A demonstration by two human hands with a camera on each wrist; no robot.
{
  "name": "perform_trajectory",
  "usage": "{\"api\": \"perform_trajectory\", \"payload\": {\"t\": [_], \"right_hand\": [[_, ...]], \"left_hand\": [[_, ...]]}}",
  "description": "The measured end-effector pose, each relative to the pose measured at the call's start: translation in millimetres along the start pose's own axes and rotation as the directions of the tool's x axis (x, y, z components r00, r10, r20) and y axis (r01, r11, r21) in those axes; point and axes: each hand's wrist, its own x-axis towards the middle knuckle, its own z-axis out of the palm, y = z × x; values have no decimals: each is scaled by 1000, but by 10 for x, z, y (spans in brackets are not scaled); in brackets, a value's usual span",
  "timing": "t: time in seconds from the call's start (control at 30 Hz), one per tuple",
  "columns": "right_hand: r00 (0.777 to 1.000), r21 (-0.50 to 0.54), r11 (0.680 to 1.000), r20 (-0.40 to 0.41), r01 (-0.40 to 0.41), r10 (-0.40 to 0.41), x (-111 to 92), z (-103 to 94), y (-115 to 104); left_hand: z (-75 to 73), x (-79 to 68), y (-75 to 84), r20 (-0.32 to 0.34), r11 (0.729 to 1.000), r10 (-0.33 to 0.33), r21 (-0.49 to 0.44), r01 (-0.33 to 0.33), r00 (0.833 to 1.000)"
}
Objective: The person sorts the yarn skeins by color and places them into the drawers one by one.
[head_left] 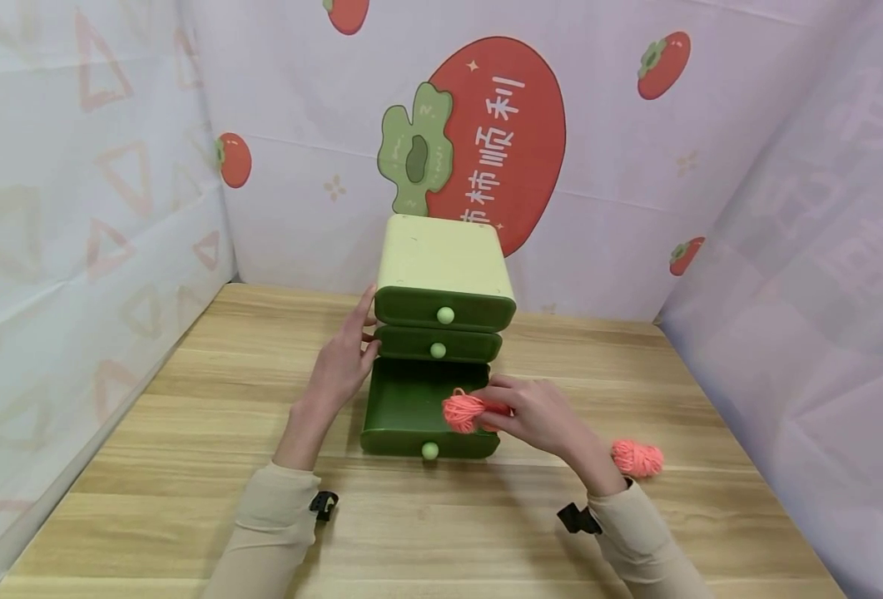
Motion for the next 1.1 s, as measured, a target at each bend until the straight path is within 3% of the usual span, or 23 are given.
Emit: {"api": "perform_trajectory", "payload": {"t": [0.6,1.1], "right_hand": [[998,-11,1000,56,-23,23,441,323,-166],[995,41,999,98,-34,30,574,492,-292]], "left_hand": [[21,-2,-6,-11,1000,2,17,-2,1000],[24,19,-14,-6,1000,-6,19,6,1000]]}}
